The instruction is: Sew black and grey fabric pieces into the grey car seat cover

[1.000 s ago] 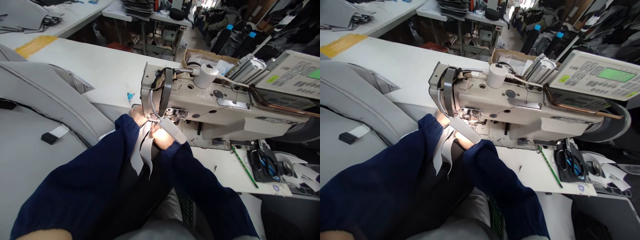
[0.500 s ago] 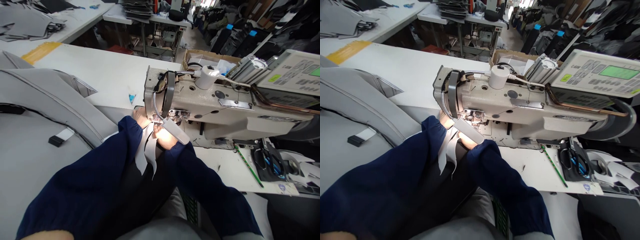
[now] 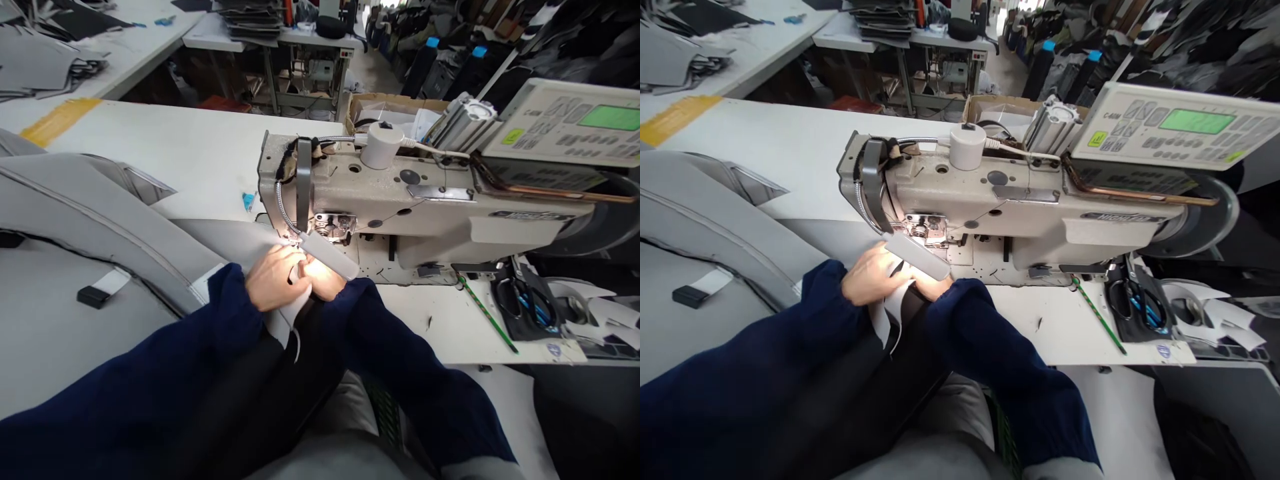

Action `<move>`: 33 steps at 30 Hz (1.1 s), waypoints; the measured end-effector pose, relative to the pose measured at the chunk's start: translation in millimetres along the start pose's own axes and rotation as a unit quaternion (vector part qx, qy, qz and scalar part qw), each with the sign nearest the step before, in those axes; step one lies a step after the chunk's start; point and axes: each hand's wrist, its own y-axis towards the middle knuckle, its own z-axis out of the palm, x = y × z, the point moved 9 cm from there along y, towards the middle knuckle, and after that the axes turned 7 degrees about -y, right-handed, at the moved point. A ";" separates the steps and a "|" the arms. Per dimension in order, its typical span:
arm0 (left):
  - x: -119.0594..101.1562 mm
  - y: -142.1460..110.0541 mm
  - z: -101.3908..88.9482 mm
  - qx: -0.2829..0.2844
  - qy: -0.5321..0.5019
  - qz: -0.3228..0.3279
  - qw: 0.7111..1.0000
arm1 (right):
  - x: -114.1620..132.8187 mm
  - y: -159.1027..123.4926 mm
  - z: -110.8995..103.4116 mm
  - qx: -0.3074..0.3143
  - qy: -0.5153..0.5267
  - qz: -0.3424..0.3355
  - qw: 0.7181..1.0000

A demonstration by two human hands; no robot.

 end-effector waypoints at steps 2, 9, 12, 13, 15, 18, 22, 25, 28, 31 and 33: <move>-15.2 -8.0 10.5 0.034 0.052 0.024 0.998 | 5.0 -3.2 0.7 0.020 -0.009 -0.034 0.999; 23.3 -5.8 39.8 0.085 0.119 -0.054 0.988 | -3.9 -25.7 2.8 0.076 -0.030 -0.019 0.996; 27.4 -8.5 32.0 0.038 0.108 -0.070 0.991 | -8.7 -31.1 5.5 0.078 -0.019 0.004 0.997; 23.7 -10.6 29.5 0.029 0.113 -0.065 0.991 | -9.4 -31.8 6.4 0.077 -0.020 0.009 0.997; 13.3 -15.2 28.1 0.036 0.129 -0.046 0.990 | -9.5 -32.0 7.7 0.073 -0.024 0.015 0.997; 4.2 -19.3 33.2 0.080 0.158 -0.022 0.984 | -7.9 -31.3 8.5 0.063 -0.032 0.013 0.997; 12.4 -12.0 34.5 0.082 0.172 0.024 0.981 | -4.9 -29.2 7.6 0.041 -0.030 0.001 0.999; 19.0 -4.0 32.4 0.083 0.122 0.091 0.985 | -3.4 -27.2 6.3 0.040 -0.020 -0.004 0.999; 21.9 0.3 24.3 0.067 0.130 0.123 0.982 | -4.8 -25.4 2.0 0.047 0.016 0.007 0.999; 16.8 -1.6 20.7 0.061 0.170 0.136 0.974 | -7.5 -24.8 -1.6 0.055 0.042 0.015 0.997; 13.7 -4.1 22.4 0.078 0.167 0.139 0.973 | -9.5 -25.0 -1.1 0.055 0.053 0.013 0.997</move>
